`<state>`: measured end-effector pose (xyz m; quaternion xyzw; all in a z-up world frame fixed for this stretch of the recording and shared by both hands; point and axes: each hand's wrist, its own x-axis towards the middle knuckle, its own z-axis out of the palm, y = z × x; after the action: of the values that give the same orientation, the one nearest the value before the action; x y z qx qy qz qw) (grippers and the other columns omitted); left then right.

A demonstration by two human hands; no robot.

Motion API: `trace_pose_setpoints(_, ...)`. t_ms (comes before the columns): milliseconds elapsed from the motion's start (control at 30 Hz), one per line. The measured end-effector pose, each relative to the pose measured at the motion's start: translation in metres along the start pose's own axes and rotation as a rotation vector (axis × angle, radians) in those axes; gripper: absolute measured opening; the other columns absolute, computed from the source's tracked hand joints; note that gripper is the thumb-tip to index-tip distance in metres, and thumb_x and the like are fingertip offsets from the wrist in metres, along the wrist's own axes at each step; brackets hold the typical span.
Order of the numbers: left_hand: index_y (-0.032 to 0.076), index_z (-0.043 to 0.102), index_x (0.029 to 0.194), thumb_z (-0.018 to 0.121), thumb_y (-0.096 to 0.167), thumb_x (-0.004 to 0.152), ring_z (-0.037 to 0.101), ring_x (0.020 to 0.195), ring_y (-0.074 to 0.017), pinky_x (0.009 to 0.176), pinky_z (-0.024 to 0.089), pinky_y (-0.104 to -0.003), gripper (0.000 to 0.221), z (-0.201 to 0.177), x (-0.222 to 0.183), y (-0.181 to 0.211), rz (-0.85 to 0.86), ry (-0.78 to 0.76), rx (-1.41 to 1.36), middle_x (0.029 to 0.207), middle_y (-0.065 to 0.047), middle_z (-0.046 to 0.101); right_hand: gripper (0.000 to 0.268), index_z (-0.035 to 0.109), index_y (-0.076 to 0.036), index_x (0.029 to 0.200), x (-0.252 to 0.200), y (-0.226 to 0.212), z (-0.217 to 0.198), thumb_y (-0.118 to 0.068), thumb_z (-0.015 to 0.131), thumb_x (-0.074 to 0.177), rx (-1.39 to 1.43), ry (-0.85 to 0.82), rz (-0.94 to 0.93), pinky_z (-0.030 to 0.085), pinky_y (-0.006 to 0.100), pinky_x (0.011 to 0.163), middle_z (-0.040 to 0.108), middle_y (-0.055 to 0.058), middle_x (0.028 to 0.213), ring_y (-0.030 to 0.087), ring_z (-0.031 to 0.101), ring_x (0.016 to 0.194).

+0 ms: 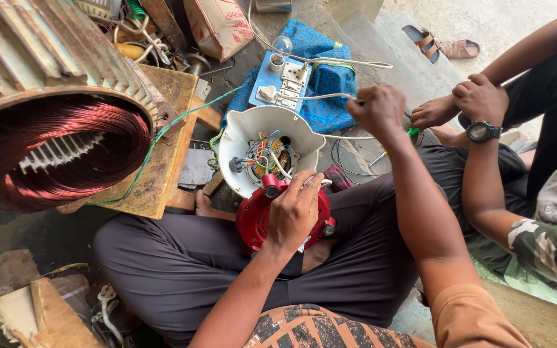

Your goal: The person sits on the floor and repairs a small red electric fan by manipulating its internal wiring. They use a screwdriver and pliers to adjust connections, test the circuit with a light bulb, and reposition components within the fan housing.

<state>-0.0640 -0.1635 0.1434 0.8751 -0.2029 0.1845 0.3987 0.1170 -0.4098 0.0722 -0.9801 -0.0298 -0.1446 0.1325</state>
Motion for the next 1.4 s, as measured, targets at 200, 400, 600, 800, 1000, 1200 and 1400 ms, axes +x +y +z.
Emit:
trace_pose_setpoints(200, 0.003, 0.074, 0.113, 0.076, 0.005, 0.093, 0.076, 0.088, -0.0255, 0.074, 0.061, -0.035, 0.020, -0.014, -0.008, -0.005, 0.087, 0.149, -0.034, 0.109, -0.010, 0.072, 0.025, 0.077, -0.013, 0.076, -0.006, -0.008, 0.017, -0.035, 0.070, 0.085, -0.094, -0.175, -0.064, 0.052, 0.049, 0.063, 0.067, 0.017, 0.067, 0.037, 0.067, 0.065)
trace_pose_setpoints(400, 0.007, 0.066, 0.099, 0.070, 0.003, 0.100, 0.064, 0.088, -0.0210, 0.074, 0.050, -0.032, 0.005, -0.059, -0.024, -0.093, -0.195, 0.477, 0.053, 0.096, -0.006, 0.070, 0.021, 0.077, -0.013, 0.101, -0.003, 0.017, 0.031, -0.025, 0.063, 0.090, -0.136, -0.469, 0.016, 0.054, 0.051, 0.074, 0.074, 0.021, 0.092, 0.039, 0.071, 0.086)
trace_pose_setpoints(600, 0.003, 0.059, 0.130, 0.054, 0.011, 0.107, 0.063, 0.106, -0.0138, 0.092, 0.051, -0.029, 0.025, -0.049, -0.037, -0.173, -0.676, 0.280, -0.554, 0.121, -0.005, 0.066, 0.044, 0.071, -0.029, 0.130, 0.017, 0.002, 0.044, -0.013, 0.056, 0.092, -0.043, -0.458, -0.125, 0.055, 0.049, 0.076, 0.075, 0.017, 0.103, 0.037, 0.071, 0.091)
trace_pose_setpoints(800, 0.001, 0.064, 0.131, 0.047, 0.020, 0.109, 0.065, 0.105, -0.0105, 0.094, 0.051, -0.026, 0.033, -0.015, -0.054, -0.199, -0.951, 0.354, -0.978, 0.119, -0.005, 0.070, 0.037, 0.079, -0.029, 0.110, 0.038, -0.017, 0.041, -0.008, 0.056, 0.090, -0.351, -0.570, -0.346, 0.057, 0.044, 0.070, 0.078, 0.009, 0.097, 0.029, 0.074, 0.089)
trace_pose_setpoints(1000, -0.003, 0.070, 0.120, 0.056, 0.023, 0.109, 0.063, 0.095, -0.0104, 0.086, 0.052, -0.027, 0.031, -0.013, -0.060, -0.193, -0.833, 0.360, -0.532, 0.106, -0.006, 0.074, 0.025, 0.084, -0.022, 0.085, 0.062, -0.051, 0.073, -0.017, 0.061, 0.094, -0.672, -0.647, -0.518, 0.056, 0.035, 0.063, 0.080, 0.003, 0.095, 0.022, 0.076, 0.091)
trace_pose_setpoints(1200, 0.005, 0.068, 0.119, 0.049, 0.031, 0.110, 0.071, 0.091, -0.0185, 0.082, 0.054, -0.032, 0.034, -0.017, -0.053, -0.184, -0.699, 0.280, -0.237, 0.099, -0.011, 0.077, 0.021, 0.083, -0.024, 0.085, 0.068, -0.059, 0.094, -0.018, 0.065, 0.092, -0.704, -0.657, -0.528, 0.055, 0.034, 0.064, 0.080, 0.000, 0.097, 0.021, 0.076, 0.094)
trace_pose_setpoints(1400, 0.006, 0.066, 0.117, 0.041, 0.034, 0.111, 0.072, 0.100, -0.0337, 0.084, 0.053, -0.042, 0.038, -0.019, -0.051, -0.187, -0.692, 0.167, -0.035, 0.104, -0.016, 0.077, 0.024, 0.081, -0.020, 0.082, 0.052, -0.037, 0.088, -0.016, 0.061, 0.095, -0.644, -0.649, -0.455, 0.056, 0.034, 0.064, 0.081, 0.003, 0.095, 0.022, 0.077, 0.089)
